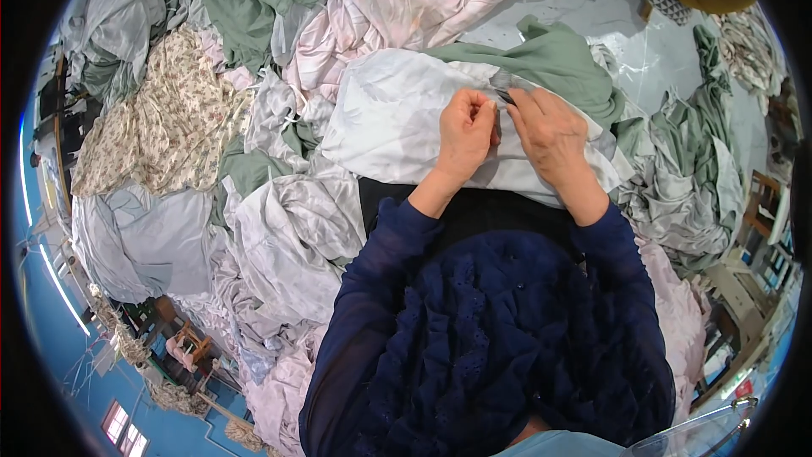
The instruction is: Trimming excess threads from fabric pieces using a hand-held thread snipper tool.
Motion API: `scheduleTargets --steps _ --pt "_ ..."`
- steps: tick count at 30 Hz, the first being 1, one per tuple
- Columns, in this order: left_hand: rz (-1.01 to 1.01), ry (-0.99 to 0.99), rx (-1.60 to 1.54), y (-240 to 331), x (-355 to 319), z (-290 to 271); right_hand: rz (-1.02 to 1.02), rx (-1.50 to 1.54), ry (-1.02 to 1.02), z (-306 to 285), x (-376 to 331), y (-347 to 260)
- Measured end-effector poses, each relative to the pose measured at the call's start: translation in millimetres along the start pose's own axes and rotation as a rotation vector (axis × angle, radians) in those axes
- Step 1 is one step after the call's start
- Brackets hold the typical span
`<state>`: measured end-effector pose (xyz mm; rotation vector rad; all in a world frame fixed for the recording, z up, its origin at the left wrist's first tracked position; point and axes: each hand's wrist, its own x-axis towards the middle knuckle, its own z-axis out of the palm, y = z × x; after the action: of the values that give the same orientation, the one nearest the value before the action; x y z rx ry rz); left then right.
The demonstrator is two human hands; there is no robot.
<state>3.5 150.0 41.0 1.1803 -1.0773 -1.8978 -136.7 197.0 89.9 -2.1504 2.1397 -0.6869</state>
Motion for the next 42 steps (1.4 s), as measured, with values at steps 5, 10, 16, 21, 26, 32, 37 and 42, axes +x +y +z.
scheduleTargets --steps 5,10,16,21,26,32,37,42 --pt "0.227 0.188 0.251 -5.9 9.7 -6.7 0.071 0.072 0.07 -2.5 -0.4 -1.4" --pt "0.358 0.154 0.404 -5.9 26.8 -4.2 0.089 0.074 0.094 -1.5 -1.6 -0.4" --pt "0.572 0.097 0.641 -1.2 37.0 -2.8 0.116 0.084 0.111 0.6 -2.2 -0.3" --pt "0.481 0.101 0.649 -5.3 28.4 -13.9 0.123 0.108 0.143 0.7 -2.3 0.9" --pt "0.344 0.145 0.441 -9.5 21.4 -31.7 0.12 0.109 0.147 -0.3 -1.4 1.5" --pt "0.468 0.163 0.51 2.1 24.1 -23.5 0.12 0.113 0.144 0.1 -2.2 2.4" --pt "0.616 0.092 0.746 2.2 35.7 -14.3 0.107 0.11 0.148 0.7 -3.1 2.0" --pt "0.765 0.07 0.819 -6.8 43.2 -14.5 0.122 0.103 0.157 1.8 -4.4 2.9"
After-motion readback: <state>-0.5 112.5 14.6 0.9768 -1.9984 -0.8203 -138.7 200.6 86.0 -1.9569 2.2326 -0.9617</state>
